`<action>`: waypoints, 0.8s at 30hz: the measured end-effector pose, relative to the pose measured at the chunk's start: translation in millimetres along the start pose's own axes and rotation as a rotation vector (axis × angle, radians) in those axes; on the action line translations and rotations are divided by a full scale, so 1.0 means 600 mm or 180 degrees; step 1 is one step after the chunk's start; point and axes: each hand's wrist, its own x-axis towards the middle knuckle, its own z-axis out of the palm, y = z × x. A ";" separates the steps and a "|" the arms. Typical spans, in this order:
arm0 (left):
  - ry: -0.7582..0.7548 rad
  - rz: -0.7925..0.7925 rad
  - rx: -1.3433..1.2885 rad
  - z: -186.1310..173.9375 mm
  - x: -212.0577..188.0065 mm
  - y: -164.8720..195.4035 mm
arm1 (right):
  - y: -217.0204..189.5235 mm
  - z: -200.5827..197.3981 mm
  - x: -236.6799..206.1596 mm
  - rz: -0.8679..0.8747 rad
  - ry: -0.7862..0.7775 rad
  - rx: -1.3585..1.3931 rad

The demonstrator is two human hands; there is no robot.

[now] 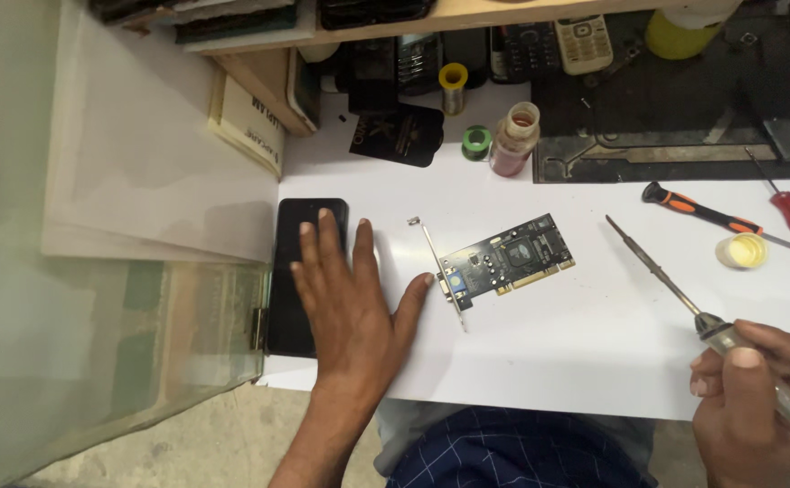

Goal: The person holds a graphics card circuit board on a white workbench and uses a soldering iron to solder along its edge connector, repositioning the board as they work. They then set the board down, pick up a brush, and later handle the board again while holding the soldering iron.

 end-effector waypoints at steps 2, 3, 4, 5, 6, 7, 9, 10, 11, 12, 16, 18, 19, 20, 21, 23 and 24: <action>-0.0145 -0.0086 -0.0157 0.001 0.001 -0.005 | -0.006 0.003 0.003 -0.0027 -0.0002 -0.0074; -0.0222 -0.0135 -0.0234 0.001 0.001 -0.007 | -0.007 0.004 0.004 -0.0051 -0.0009 -0.0075; -0.0137 -0.0100 -0.0231 -0.001 0.000 -0.007 | -0.008 0.006 0.007 -0.0103 -0.0025 0.0002; -0.0048 -0.0064 -0.0226 -0.002 -0.001 -0.007 | -0.008 0.005 0.008 -0.0112 -0.0033 -0.0029; 0.0037 -0.0026 -0.0219 -0.004 -0.001 -0.006 | -0.008 0.005 0.008 -0.0122 -0.0041 -0.0061; 0.0071 0.0044 -0.0242 -0.004 -0.001 -0.003 | -0.006 0.004 0.009 -0.0085 -0.0040 -0.0205; 0.0143 0.0184 -0.0293 -0.001 0.003 0.009 | -0.004 -0.002 0.005 -0.0015 -0.0055 -0.0313; 0.0070 0.0286 -0.0399 0.001 0.005 0.017 | -0.004 -0.005 -0.001 0.0016 -0.0071 -0.0271; -0.0004 0.0383 -0.0504 0.005 0.007 0.028 | 0.000 -0.007 -0.003 0.0046 -0.0072 -0.0270; -0.0082 0.0472 -0.0606 0.009 0.008 0.040 | 0.004 -0.010 -0.005 0.0076 -0.0074 -0.0269; -0.0250 0.0792 -0.0861 0.019 0.013 0.080 | 0.021 -0.016 -0.010 0.0132 -0.0145 -0.0296; -0.0394 0.0911 -0.0888 0.022 0.025 0.093 | 0.024 -0.015 -0.005 0.0151 -0.0200 -0.0354; -0.0430 0.0944 -0.0853 0.022 0.028 0.098 | 0.024 -0.017 0.001 0.0195 -0.0221 -0.0446; -0.0463 0.0983 -0.0820 0.024 0.031 0.102 | 0.024 -0.017 0.003 0.0204 -0.0235 -0.0472; -0.0492 0.1027 -0.0792 0.025 0.034 0.106 | 0.022 -0.016 0.005 0.0214 -0.0249 -0.0498; -0.0590 0.1026 -0.0797 0.026 0.040 0.112 | 0.014 -0.011 0.006 0.0209 -0.0245 -0.0507; -0.0645 0.1026 -0.0802 0.027 0.042 0.113 | 0.009 -0.009 0.006 0.0226 -0.0233 -0.0554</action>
